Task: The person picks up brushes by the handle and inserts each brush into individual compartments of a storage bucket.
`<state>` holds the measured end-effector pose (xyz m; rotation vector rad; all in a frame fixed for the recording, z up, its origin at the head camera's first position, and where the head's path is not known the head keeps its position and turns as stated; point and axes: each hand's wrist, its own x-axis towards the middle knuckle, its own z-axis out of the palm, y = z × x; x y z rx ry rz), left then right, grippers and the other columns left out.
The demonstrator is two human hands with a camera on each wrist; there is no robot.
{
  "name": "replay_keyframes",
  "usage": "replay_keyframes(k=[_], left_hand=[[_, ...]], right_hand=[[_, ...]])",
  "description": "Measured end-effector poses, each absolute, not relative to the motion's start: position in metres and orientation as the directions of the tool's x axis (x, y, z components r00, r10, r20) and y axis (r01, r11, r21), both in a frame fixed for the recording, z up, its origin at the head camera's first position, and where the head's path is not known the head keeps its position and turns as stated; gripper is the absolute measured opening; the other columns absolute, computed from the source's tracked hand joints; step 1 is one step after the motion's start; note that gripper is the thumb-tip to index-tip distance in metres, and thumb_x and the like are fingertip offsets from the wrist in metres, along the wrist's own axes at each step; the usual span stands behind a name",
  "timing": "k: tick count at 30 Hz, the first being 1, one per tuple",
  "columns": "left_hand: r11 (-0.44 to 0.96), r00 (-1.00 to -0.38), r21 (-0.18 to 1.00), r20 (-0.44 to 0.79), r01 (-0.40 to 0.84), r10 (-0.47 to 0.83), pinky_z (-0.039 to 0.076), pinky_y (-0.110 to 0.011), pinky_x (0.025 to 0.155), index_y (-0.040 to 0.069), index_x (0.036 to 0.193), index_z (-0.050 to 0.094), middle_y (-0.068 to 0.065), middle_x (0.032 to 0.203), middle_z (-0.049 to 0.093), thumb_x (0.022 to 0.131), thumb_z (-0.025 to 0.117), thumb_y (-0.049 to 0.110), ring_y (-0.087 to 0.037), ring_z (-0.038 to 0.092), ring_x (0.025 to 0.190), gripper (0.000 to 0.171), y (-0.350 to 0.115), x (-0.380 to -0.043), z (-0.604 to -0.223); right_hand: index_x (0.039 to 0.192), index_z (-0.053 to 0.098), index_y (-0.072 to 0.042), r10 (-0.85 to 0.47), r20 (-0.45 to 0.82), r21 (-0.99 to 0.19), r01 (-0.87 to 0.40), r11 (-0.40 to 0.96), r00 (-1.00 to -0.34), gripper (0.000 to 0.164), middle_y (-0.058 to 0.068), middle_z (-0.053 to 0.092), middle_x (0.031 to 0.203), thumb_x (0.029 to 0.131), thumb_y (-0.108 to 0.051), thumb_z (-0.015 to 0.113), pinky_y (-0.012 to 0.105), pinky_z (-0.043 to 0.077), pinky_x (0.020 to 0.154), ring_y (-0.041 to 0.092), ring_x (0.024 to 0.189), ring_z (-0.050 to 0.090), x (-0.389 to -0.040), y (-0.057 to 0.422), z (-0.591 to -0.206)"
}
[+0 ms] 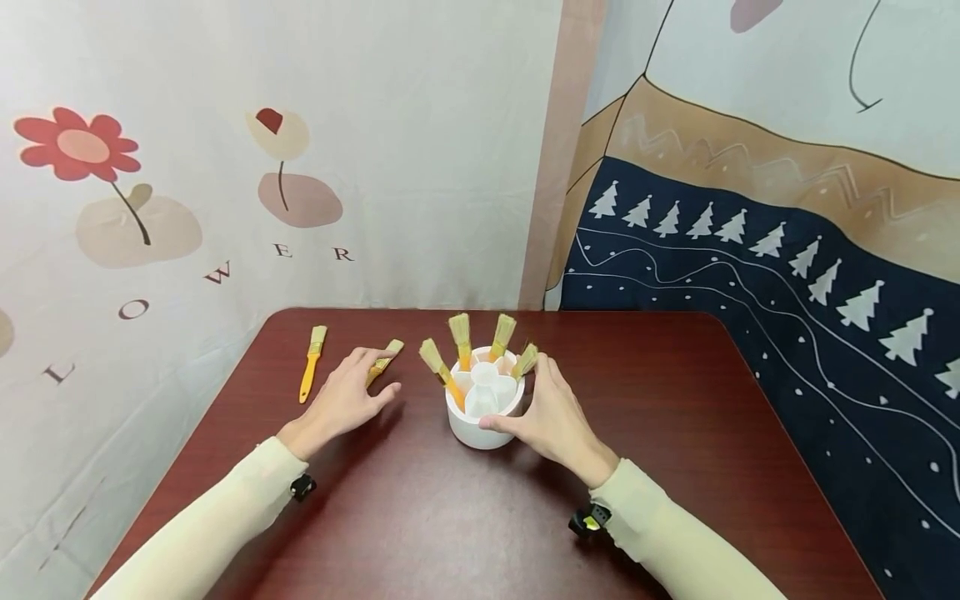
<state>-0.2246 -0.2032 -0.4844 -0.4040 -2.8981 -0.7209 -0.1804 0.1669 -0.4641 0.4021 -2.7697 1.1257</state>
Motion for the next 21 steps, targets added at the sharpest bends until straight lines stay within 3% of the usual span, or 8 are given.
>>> replay_keyframes(k=[9, 21], left_hand=[[0.884, -0.966, 0.389, 0.095, 0.258, 0.24, 0.049, -0.078, 0.116, 0.007, 0.162, 0.065, -0.025, 0.164, 0.061, 0.11, 0.078, 0.032, -0.051, 0.059, 0.15, 0.059, -0.221, -0.243, -0.492], [0.873, -0.946, 0.363, 0.116, 0.325, 0.304, 0.058, -0.071, 0.113, 0.008, 0.143, 0.08, -0.02, 0.151, 0.075, 0.108, 0.083, 0.021, -0.049, 0.069, 0.142, 0.038, -0.226, -0.254, -0.493]], right_hand=[[0.159, 0.047, -0.006, -0.154, 0.213, -0.668, -0.259, 0.698, -0.965, 0.119, 0.013, 0.064, 0.137, 0.075, -0.064, 0.108, 0.041, 0.059, 0.092, 0.026, 0.114, 0.064, -0.176, 0.163, -0.466], [0.158, 0.049, -0.003, -0.119, 0.245, -0.659, -0.255, 0.708, -0.962, 0.118, 0.015, 0.063, 0.144, 0.075, -0.063, 0.108, 0.058, 0.063, 0.111, 0.035, 0.134, 0.067, -0.169, 0.156, -0.464]])
